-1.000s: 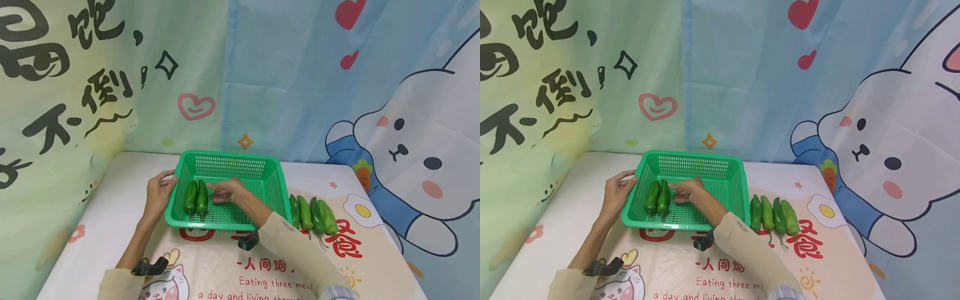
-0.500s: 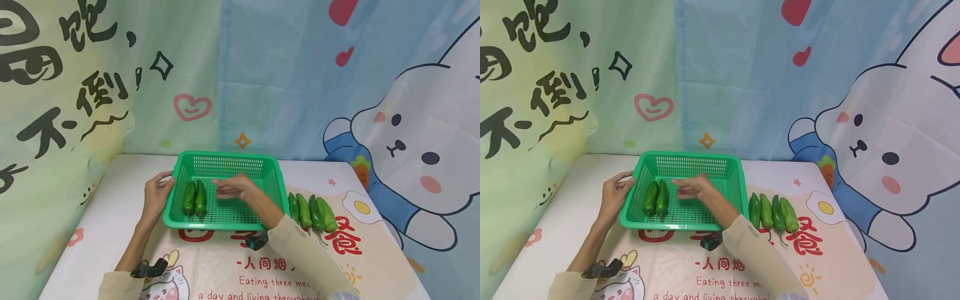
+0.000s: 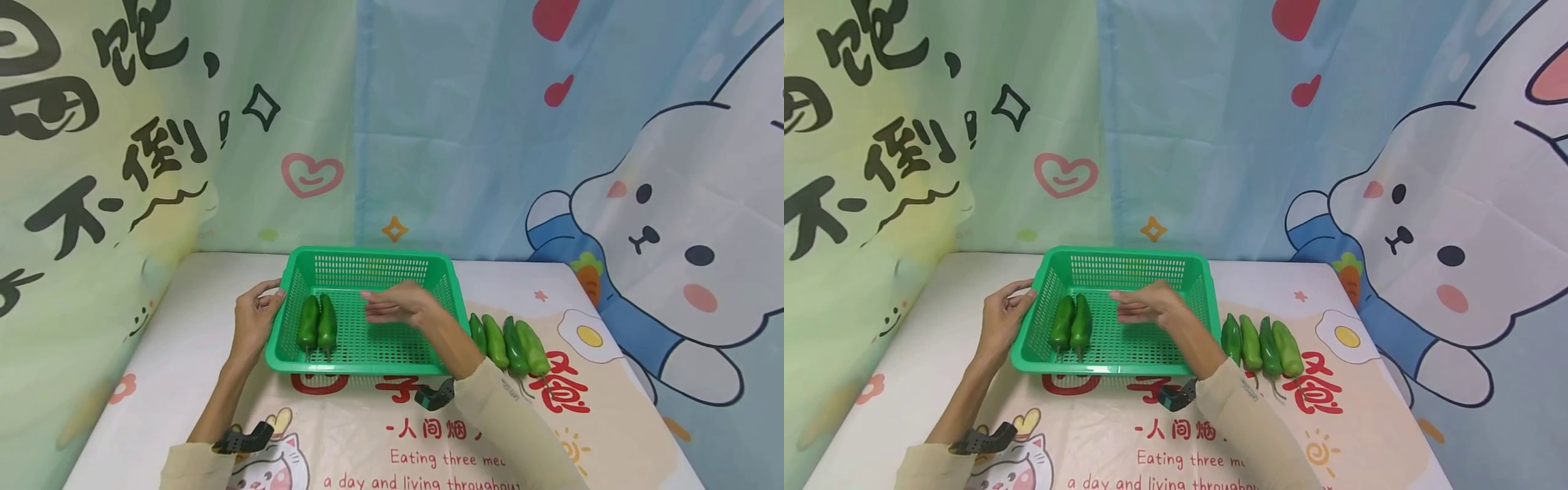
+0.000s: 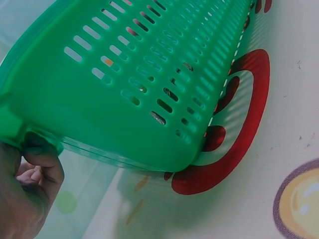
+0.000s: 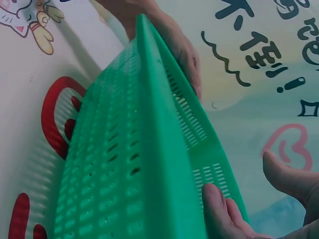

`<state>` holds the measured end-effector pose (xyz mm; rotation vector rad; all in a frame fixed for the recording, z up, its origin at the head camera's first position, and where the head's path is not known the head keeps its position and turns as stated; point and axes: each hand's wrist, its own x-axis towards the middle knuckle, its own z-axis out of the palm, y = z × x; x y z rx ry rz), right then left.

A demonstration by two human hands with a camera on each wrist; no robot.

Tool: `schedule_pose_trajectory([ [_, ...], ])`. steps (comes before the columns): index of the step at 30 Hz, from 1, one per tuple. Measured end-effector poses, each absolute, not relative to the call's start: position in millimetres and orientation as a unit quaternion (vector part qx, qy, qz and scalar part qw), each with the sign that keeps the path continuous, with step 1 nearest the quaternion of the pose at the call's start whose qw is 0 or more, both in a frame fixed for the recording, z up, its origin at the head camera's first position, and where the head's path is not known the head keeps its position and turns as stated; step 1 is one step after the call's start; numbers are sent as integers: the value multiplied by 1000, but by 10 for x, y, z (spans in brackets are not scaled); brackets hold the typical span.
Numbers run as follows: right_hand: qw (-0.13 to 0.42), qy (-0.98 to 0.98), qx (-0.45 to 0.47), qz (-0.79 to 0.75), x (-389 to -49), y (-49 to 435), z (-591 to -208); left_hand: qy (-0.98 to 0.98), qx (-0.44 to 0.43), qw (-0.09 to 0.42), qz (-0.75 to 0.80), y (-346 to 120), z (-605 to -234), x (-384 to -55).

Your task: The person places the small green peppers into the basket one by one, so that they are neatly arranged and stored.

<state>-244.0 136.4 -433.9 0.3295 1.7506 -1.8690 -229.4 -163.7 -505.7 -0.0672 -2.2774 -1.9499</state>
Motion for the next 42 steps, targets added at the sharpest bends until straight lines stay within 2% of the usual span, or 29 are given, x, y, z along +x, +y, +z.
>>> schedule_pose_trajectory([
  [28,243,663,44,-707,-2201,1927,-4161,-755,-23,67,-652,-1622,-5033,-2269],
  [42,221,640,51,-734,-2125,2269,-4067,-758,-18,69,-648,-1620,-5038,-2270],
])
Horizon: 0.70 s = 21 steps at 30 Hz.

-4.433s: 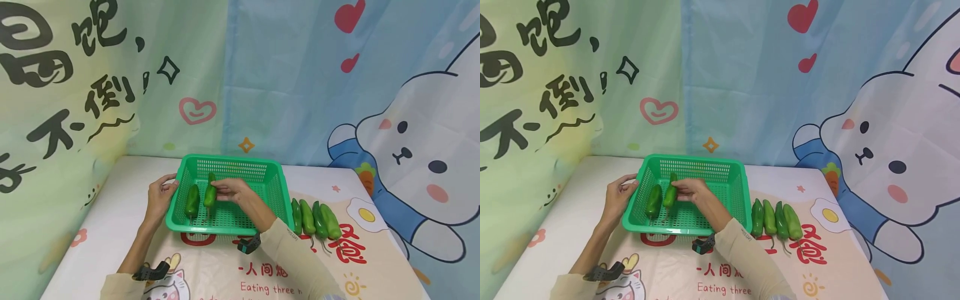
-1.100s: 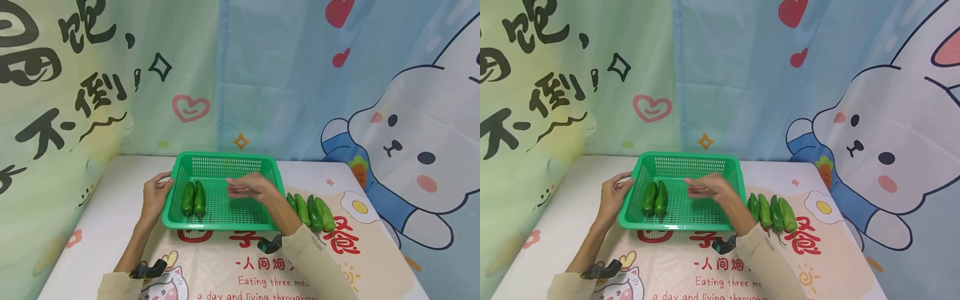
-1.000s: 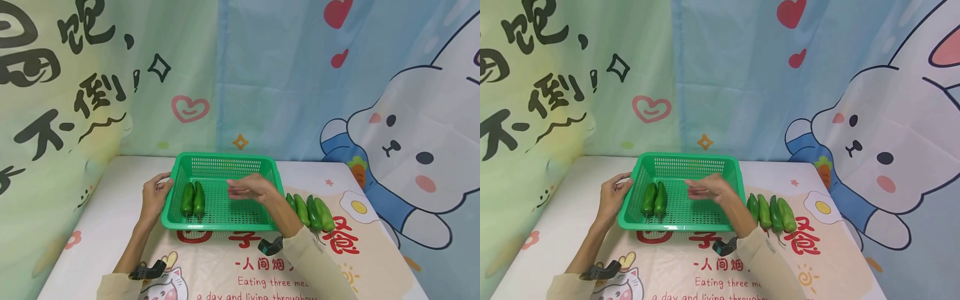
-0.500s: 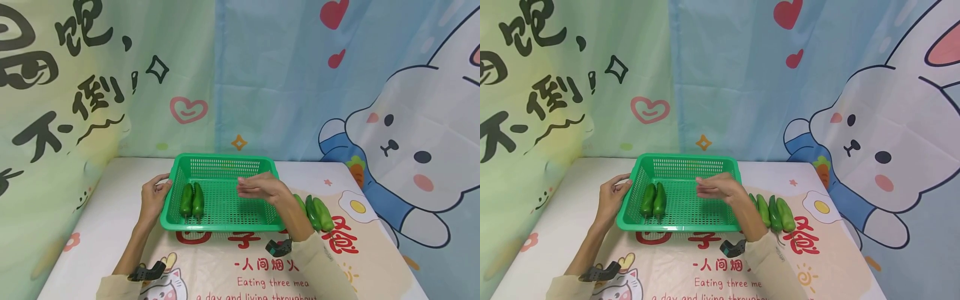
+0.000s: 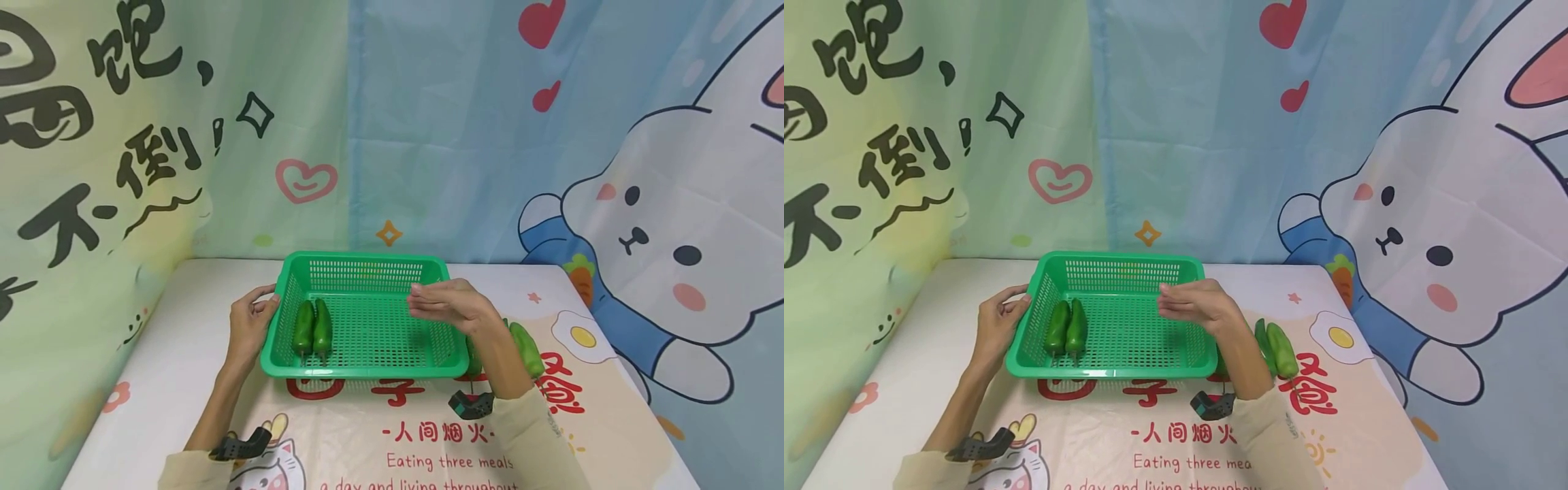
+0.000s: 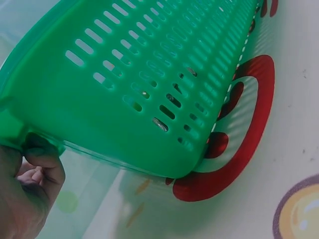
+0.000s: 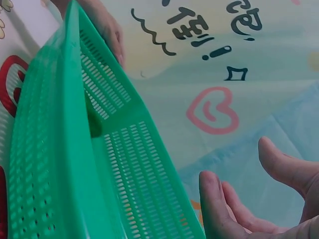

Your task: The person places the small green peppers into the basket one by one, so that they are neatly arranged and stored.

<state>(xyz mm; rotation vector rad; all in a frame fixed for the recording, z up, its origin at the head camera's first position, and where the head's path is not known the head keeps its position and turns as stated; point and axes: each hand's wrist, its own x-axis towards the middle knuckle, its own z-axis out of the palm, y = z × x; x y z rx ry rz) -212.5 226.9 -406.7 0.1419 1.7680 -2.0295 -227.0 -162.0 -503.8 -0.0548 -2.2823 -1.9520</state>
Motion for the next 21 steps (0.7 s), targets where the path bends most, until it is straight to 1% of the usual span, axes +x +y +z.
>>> schedule_pose_trajectory([
  [11,206,633,56,-744,-2116,2516,-4035,-766,-20,72,-639,-1619,-5040,-2272],
  [21,192,626,80,-751,-2084,2703,-4024,-771,-15,76,-632,-1608,-5017,-2271],
])
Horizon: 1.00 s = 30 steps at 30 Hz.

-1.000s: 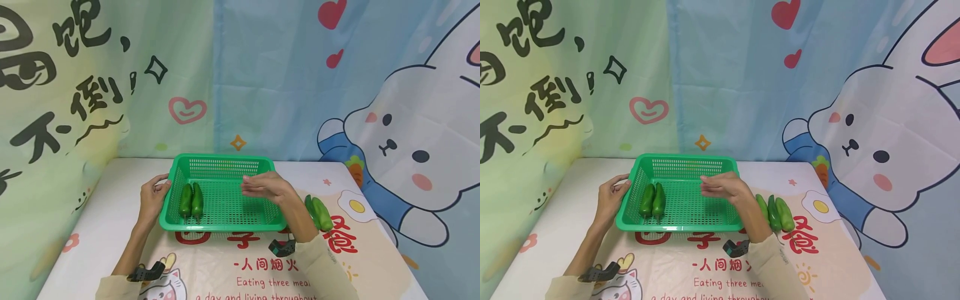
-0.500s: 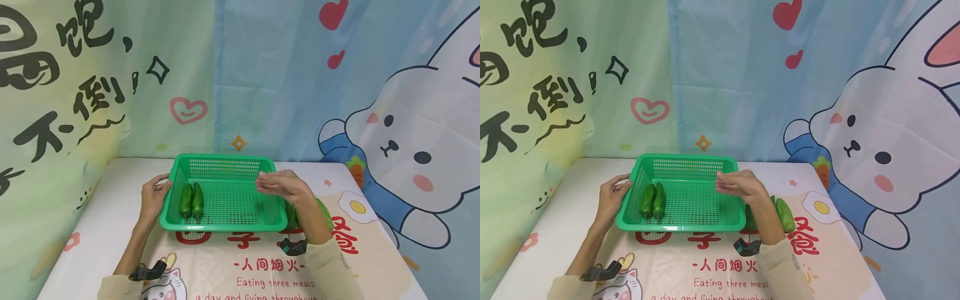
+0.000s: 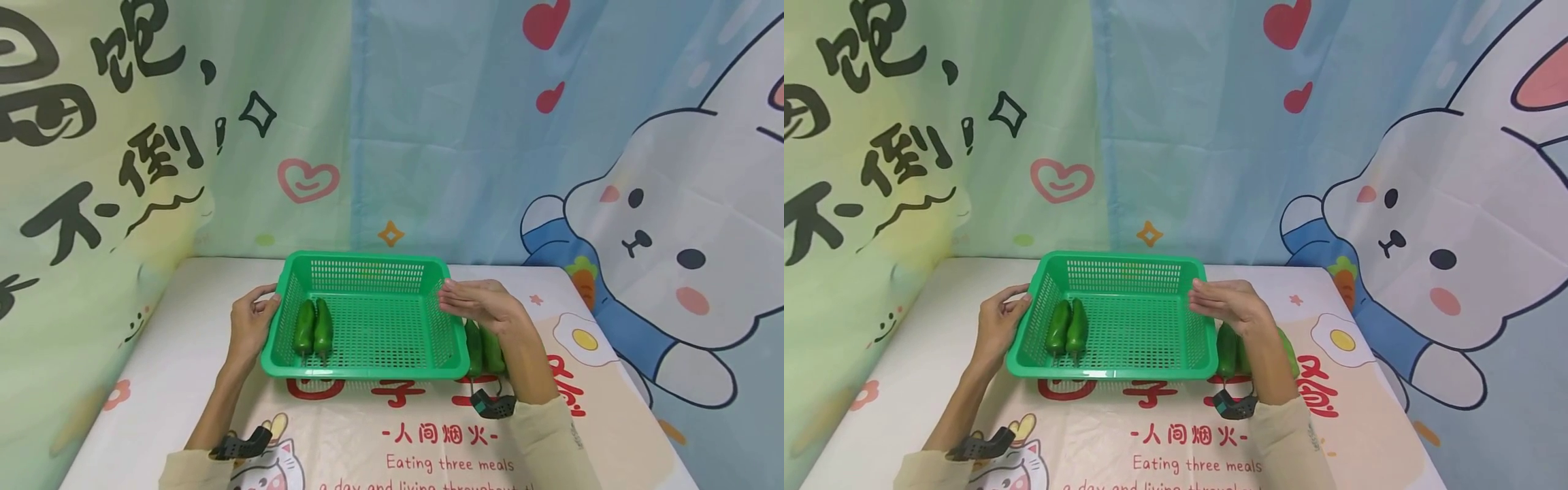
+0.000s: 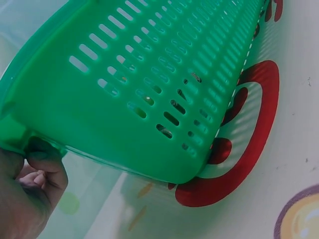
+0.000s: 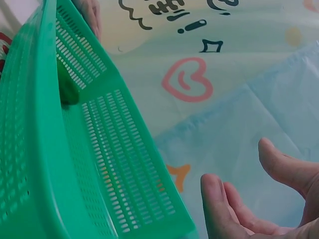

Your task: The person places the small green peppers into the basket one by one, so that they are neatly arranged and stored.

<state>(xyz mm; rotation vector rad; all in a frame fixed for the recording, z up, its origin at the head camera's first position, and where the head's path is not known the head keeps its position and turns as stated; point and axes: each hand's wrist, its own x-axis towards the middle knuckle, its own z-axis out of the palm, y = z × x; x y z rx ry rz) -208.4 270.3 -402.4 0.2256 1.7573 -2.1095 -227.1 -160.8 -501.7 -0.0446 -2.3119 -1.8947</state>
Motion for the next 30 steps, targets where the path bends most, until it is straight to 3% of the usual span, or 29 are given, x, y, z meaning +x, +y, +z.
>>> schedule_pose_trajectory([
  [30,146,613,211,-747,-1955,3514,-4197,-757,24,64,-650,-1583,-5001,-2264],
])
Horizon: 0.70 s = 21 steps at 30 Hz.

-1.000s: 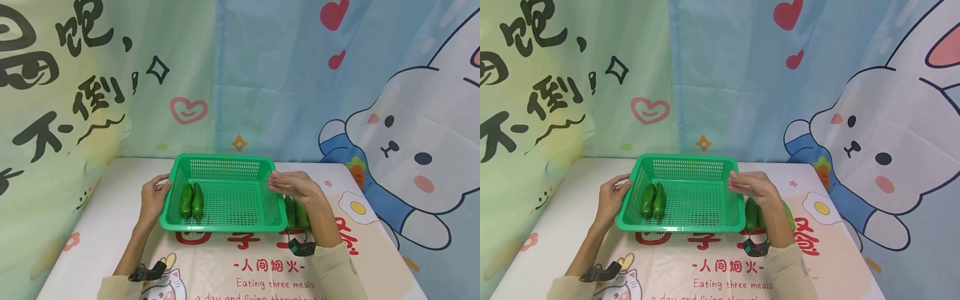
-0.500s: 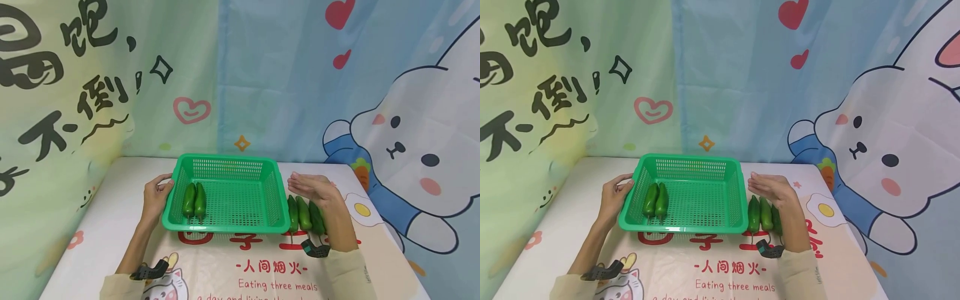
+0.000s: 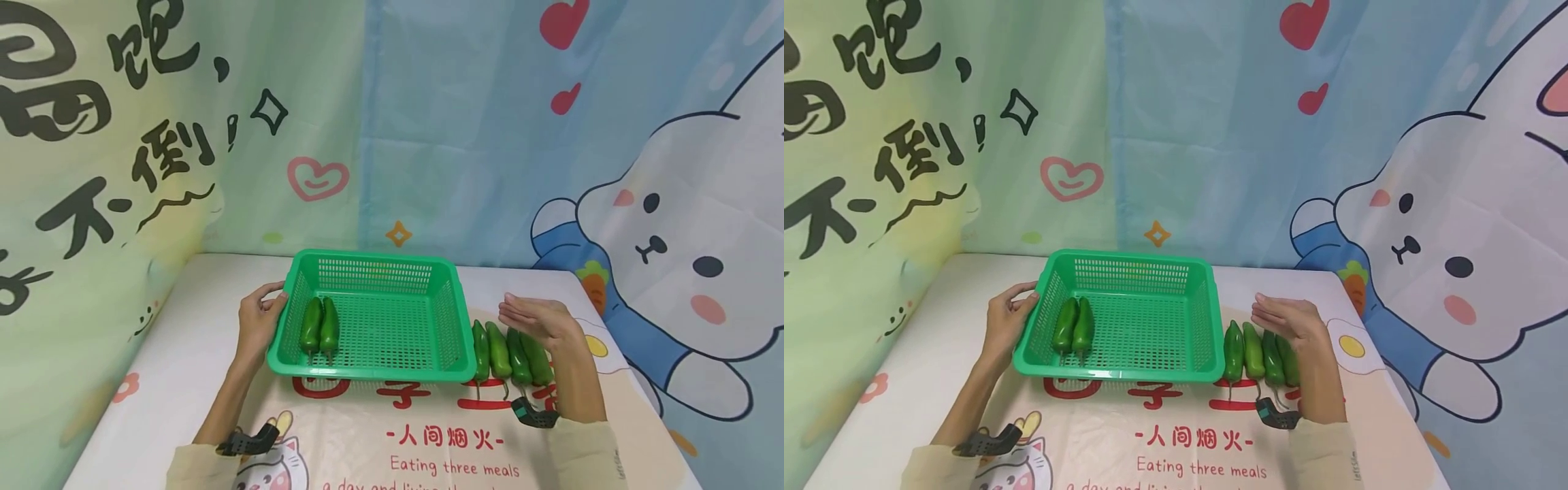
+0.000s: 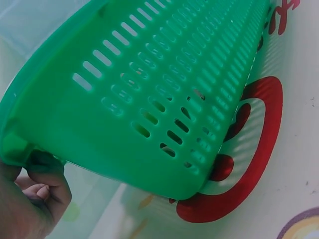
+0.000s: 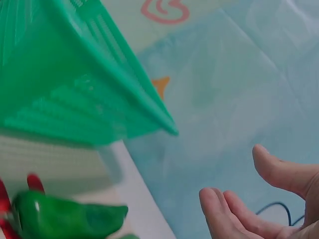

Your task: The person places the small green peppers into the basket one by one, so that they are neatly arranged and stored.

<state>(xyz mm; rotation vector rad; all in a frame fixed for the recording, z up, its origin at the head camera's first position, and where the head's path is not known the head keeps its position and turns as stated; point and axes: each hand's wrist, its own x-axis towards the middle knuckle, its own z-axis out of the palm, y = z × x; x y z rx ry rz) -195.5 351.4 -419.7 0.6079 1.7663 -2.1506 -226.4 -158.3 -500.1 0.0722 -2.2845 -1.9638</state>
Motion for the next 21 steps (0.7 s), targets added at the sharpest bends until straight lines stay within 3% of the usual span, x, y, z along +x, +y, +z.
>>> schedule_pose_trajectory([
  [21,46,749,327,-574,-1692,4091,-4489,-743,53,55,-665,-1556,-4999,-2247],
])
